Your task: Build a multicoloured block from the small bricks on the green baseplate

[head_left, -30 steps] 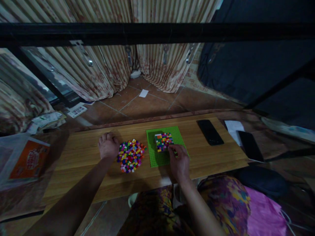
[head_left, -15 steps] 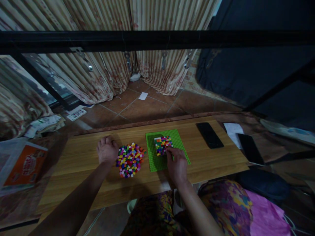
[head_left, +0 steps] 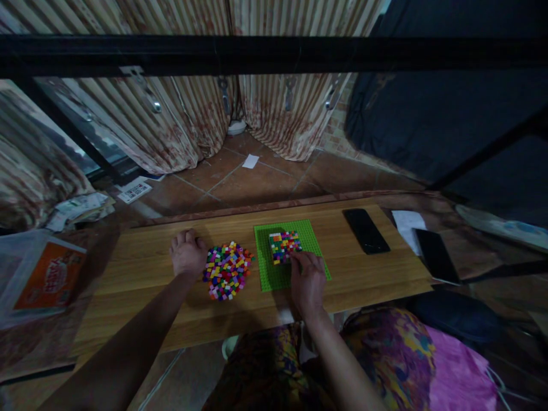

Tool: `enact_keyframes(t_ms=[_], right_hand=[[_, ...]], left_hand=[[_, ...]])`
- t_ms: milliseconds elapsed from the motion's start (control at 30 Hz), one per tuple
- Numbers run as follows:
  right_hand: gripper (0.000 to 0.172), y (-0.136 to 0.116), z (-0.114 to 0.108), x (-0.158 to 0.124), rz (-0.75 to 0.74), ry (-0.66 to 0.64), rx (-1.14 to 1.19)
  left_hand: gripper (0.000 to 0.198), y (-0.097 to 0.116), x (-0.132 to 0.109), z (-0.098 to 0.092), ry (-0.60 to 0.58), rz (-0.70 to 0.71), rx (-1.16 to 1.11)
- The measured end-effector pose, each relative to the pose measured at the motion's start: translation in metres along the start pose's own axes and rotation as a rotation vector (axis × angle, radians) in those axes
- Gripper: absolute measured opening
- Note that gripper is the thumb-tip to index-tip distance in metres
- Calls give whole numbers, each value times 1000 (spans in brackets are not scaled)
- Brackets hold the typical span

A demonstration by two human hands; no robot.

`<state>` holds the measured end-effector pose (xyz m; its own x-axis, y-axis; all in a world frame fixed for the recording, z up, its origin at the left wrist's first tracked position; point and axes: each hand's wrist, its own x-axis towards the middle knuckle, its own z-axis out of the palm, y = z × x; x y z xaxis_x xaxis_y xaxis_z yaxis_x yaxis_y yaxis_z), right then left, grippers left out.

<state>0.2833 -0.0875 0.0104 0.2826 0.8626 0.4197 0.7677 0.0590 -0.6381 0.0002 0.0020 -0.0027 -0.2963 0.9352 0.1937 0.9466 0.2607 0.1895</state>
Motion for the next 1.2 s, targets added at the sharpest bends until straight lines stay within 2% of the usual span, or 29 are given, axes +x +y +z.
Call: enact_keyframes(t_ms=[400,1200], right_hand=[[18,1,-2,-1,-97,-16,-110],[24,2,-4,1,-62,28,-193]], left_hand=[[40,1,0,-1,1,-2,2],[41,1,0,-1,-1,-12,-24]])
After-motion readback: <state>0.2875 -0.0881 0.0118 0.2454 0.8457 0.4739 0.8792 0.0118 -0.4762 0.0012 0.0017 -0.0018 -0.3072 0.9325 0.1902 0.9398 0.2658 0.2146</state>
